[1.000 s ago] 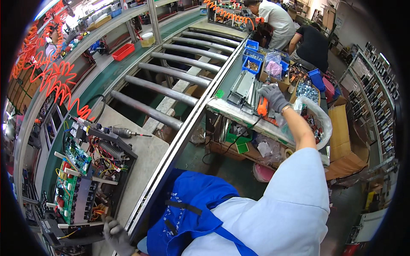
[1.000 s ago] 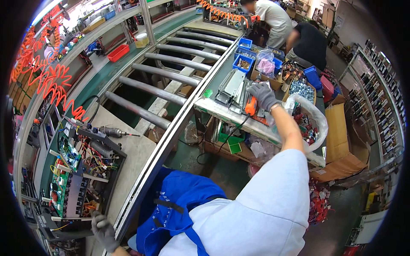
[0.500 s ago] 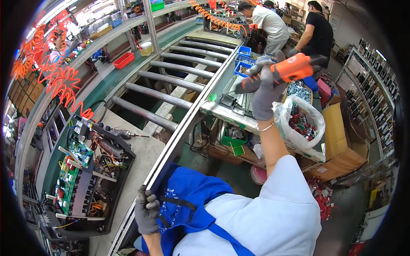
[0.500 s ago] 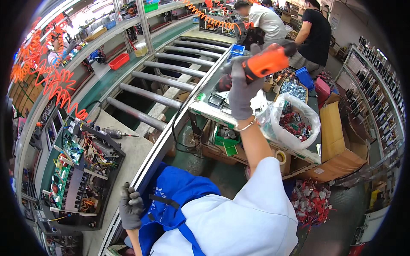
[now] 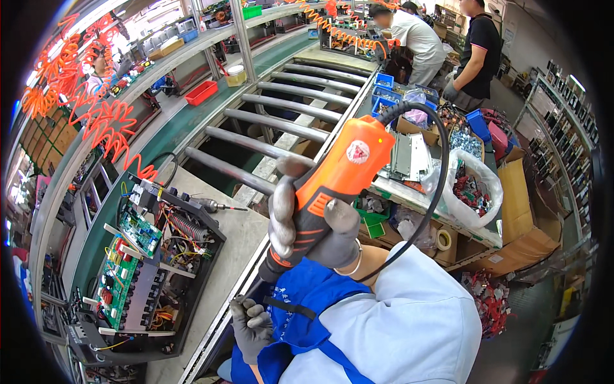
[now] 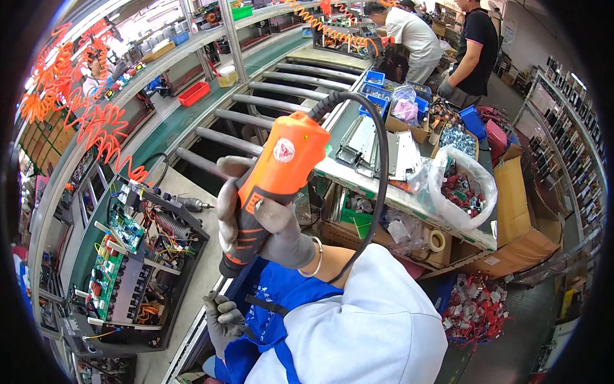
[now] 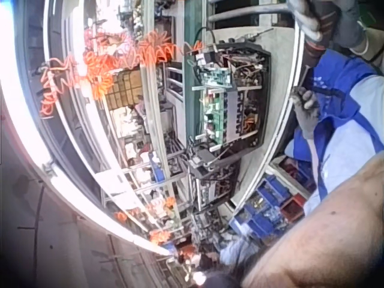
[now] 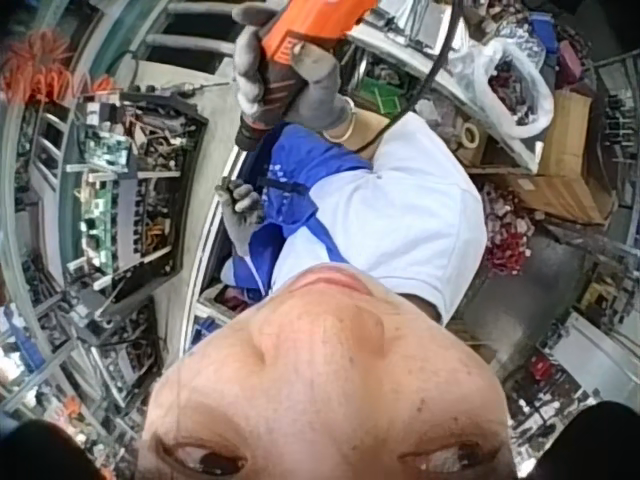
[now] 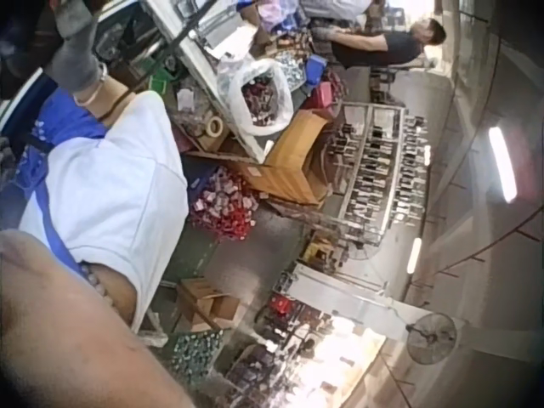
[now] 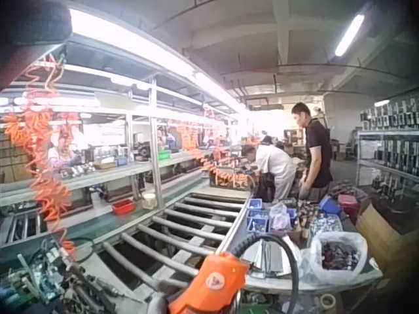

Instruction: The person assembles an electronic device on a factory line, using a heat gun to apply heat to components on a circuit board. They then use a pneumatic screwdriver to secure a metal frame and organize internal wiring.

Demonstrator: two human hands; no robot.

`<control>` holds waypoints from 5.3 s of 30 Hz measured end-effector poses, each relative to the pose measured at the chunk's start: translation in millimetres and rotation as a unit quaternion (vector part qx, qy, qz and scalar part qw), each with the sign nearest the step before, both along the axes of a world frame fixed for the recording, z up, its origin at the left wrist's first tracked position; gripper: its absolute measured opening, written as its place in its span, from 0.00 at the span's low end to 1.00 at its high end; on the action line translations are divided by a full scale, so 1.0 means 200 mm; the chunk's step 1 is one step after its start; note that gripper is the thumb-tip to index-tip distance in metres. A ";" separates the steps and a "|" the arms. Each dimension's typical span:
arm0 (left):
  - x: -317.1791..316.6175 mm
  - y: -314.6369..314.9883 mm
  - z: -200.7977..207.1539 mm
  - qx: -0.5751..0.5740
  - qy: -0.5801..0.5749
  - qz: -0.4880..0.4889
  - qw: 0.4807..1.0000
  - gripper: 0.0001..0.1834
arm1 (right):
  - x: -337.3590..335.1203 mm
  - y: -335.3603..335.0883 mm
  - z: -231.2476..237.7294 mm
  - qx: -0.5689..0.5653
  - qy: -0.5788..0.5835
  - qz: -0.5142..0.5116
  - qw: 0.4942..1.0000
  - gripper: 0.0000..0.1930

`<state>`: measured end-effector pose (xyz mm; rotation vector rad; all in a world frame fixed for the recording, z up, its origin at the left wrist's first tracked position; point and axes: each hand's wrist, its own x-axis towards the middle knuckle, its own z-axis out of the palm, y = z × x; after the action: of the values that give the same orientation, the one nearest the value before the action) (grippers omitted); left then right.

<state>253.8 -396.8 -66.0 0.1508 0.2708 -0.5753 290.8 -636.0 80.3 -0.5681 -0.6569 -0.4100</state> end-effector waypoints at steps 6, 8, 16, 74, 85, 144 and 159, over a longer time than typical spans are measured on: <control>-0.02 0.04 -0.03 0.013 0.030 0.030 0.999 0.13 | 0.03 0.08 -0.04 -0.011 0.016 0.010 1.000 0.33; -0.02 0.07 -0.07 0.008 0.031 0.029 0.999 0.13 | 0.05 0.10 -0.04 0.002 0.041 0.031 0.999 0.34; 0.00 0.13 -0.15 0.016 0.003 -0.008 1.000 0.13 | 0.10 0.11 -0.04 -0.006 0.080 0.020 0.997 0.35; 1.35 0.58 0.84 0.733 -0.521 -0.093 0.427 0.18 | 1.03 0.86 0.74 -0.297 -0.041 -0.042 0.953 0.16; 1.36 0.61 0.83 0.744 -0.580 -0.058 0.327 0.19 | 1.23 0.96 0.72 -0.275 -0.059 0.070 0.957 0.16; -0.14 0.26 -0.15 0.140 -0.020 0.093 0.986 0.16 | 0.21 0.34 -0.12 -0.007 0.095 0.194 0.976 0.33; -0.15 0.23 -0.16 -0.065 0.023 0.135 0.988 0.14 | 0.18 0.37 -0.11 -0.007 0.071 0.200 0.977 0.33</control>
<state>224.7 -350.0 -97.1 -0.0263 0.2910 -0.3257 327.2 -562.6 58.1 -0.4584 -0.6198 0.0131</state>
